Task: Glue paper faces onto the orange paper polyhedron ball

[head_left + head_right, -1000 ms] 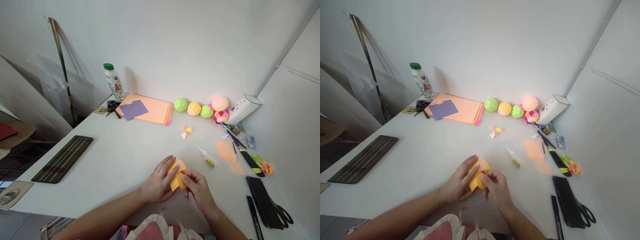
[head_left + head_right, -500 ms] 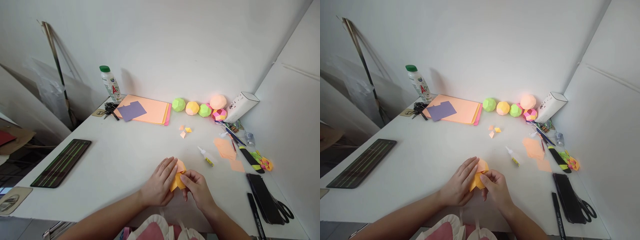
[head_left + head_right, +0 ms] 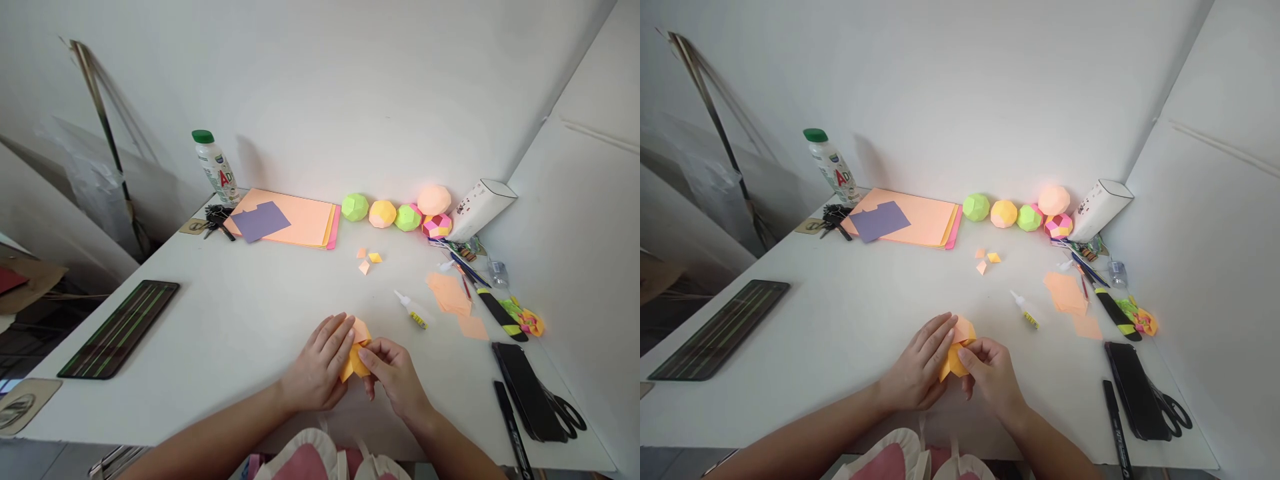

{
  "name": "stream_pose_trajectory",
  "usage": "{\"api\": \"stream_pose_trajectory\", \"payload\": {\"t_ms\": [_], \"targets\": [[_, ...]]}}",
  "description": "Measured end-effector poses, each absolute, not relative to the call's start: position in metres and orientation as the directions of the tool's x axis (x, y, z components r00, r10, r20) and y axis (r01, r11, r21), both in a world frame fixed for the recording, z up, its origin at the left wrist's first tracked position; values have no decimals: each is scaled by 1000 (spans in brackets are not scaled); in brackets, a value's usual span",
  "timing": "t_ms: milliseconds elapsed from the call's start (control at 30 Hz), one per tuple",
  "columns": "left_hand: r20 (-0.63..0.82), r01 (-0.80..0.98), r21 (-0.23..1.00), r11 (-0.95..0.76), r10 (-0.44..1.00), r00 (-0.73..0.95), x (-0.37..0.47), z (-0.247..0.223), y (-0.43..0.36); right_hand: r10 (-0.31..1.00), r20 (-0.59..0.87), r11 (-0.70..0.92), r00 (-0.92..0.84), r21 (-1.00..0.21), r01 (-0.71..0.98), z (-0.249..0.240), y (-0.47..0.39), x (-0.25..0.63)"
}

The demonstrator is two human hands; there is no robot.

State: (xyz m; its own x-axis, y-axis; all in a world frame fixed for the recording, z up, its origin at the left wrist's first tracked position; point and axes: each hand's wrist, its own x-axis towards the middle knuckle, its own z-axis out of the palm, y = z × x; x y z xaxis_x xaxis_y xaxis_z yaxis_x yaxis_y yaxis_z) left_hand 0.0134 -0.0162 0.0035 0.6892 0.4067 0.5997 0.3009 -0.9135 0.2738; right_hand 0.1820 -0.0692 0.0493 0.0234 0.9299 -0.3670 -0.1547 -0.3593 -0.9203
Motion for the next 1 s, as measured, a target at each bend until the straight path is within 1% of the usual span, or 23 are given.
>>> {"api": "stream_pose_trajectory", "payload": {"t_ms": [233, 467, 1000], "targets": [[589, 359, 229, -905, 423, 688, 15, 1, -18, 933, -360, -352, 21, -923, -152, 48, -70, 182], [604, 395, 215, -893, 439, 665, 16, 2, -21, 932, -362, -357, 7, -922, -148, 50, -69, 181], [633, 402, 200, -894, 431, 643, 18, 6, -23, 926, -378, -375, -14, -914, -157, 55, -68, 179]]}}
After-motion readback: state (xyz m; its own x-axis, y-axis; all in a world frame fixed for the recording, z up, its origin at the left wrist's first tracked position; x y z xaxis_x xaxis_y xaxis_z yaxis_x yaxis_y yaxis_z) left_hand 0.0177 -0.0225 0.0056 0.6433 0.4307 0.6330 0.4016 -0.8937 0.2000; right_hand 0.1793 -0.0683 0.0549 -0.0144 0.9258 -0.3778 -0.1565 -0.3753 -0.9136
